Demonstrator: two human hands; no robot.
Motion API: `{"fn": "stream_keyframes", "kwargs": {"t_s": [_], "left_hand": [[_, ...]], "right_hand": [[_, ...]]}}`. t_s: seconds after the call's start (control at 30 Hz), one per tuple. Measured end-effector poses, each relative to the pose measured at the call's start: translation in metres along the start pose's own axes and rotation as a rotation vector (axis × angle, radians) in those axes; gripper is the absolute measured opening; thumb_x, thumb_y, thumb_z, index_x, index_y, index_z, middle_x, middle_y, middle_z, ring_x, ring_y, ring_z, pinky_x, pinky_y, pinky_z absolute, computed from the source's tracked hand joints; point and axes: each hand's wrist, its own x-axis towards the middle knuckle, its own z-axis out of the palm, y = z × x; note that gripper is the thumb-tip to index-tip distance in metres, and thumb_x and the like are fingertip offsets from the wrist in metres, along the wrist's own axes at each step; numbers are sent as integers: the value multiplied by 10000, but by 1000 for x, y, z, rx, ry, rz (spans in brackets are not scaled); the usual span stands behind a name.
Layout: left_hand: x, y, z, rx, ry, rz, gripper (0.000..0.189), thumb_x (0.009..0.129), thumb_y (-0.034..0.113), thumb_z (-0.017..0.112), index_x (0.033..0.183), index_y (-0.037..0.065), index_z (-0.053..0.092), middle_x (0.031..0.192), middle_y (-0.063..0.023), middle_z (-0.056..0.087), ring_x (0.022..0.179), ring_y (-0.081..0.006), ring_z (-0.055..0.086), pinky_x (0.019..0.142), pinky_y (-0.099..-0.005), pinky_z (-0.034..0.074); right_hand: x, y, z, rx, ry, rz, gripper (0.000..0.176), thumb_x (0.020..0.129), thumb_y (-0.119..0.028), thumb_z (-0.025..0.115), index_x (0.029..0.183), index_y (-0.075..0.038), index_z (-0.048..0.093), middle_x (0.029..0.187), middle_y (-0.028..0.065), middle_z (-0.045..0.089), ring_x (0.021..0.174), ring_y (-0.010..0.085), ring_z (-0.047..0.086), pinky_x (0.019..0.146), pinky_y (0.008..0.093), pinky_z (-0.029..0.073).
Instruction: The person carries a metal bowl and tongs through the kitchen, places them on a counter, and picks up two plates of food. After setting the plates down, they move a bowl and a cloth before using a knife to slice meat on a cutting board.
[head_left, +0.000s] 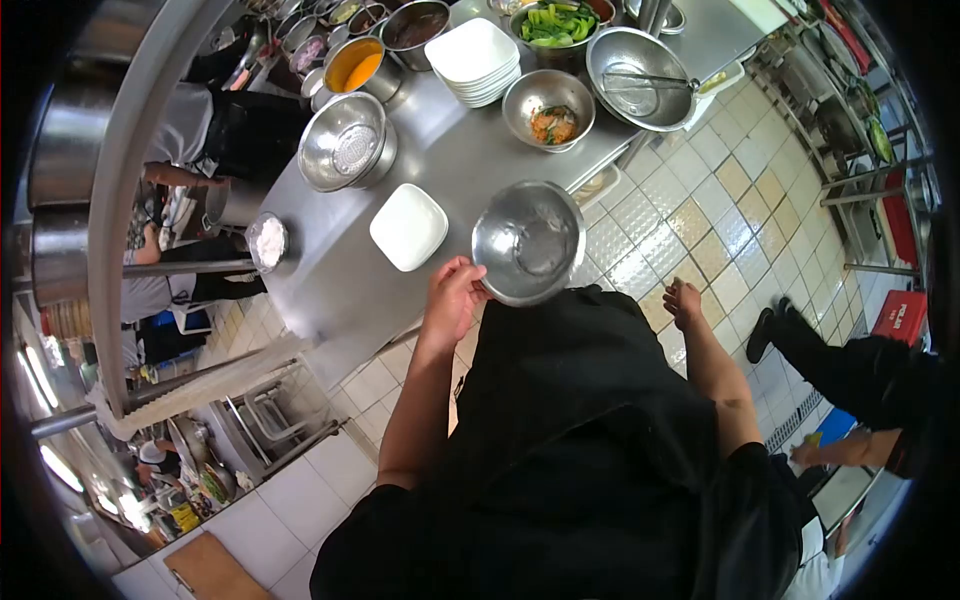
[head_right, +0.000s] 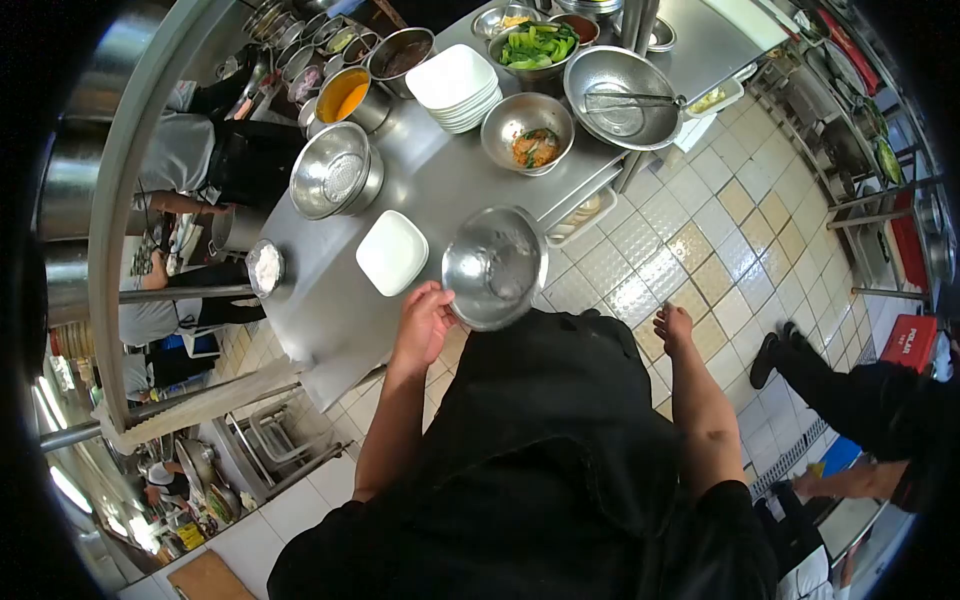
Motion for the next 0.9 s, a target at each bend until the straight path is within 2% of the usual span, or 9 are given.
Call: {"fn": "stream_keyframes", "kwargs": {"t_s": [0.1,0.13,0.23,0.3,0.43,0.47,0.5,0.67,0.9], "left_hand": [[12,3,-10,-68,-14,92,111,831,84,567,736,62,515,734,-68,595,678,-172,619,645,-343,539],[14,7,-10,-47,-8,90,114,829,90,558,738,101,490,759,-41,591,674,-158,605,666,-342,532],[20,17,-8,-35,12,133,125,832,83,554,732,101,481,749,-39,584,695,-160,610,685,-349,536],[26,20,-9,-70,32,167,123,832,85,560,729,86,493,741,-58,596,691,-173,621,690,-349,540],[29,26,-6,-88,68,187,121,831,80,568,727,74,505,731,-77,609,690,-186,630,699,-343,540],[30,27,-6,-85,66,187,121,831,80,568,727,74,505,731,-77,609,690,-186,630,699,-343,540],[30,27,-8,-73,86,176,122,829,76,569,725,77,506,733,-72,607,693,-182,628,702,-341,539],[33,25,-12,-76,121,150,127,826,79,576,720,84,508,736,-53,599,690,-169,617,701,-334,537],[37,32,-13,-29,131,163,126,812,91,600,723,88,512,733,-44,594,677,-161,593,666,-317,492]], "right_hand": [[-8,-3,12,-75,-12,-8,212,878,-274,552,972,-90,501,872,63,569,729,200,576,615,326,460],[-9,2,13,-78,-30,0,246,876,-290,563,994,-84,497,915,72,581,758,208,587,618,332,465],[-17,22,10,-191,-28,30,263,860,-285,571,954,-44,528,896,103,610,733,225,598,605,343,470],[4,50,-10,-512,-66,-118,269,850,-270,565,933,-15,553,884,120,631,701,226,600,592,353,475],[2,74,-39,-637,-213,-192,239,849,-229,545,916,0,568,856,133,638,709,230,603,595,358,481],[2,70,-45,-1305,-254,-379,225,854,-224,546,959,-25,561,854,118,625,703,227,591,583,350,469],[1,71,-45,-1303,-254,-378,225,854,-224,546,959,-25,561,854,118,625,703,227,591,583,350,469],[-16,88,-43,-462,-29,24,239,845,-236,587,1009,-73,525,883,78,601,653,197,554,567,327,438],[-39,70,-11,-395,-10,30,234,839,-226,600,971,-42,540,801,79,599,582,162,495,515,315,389]]}}
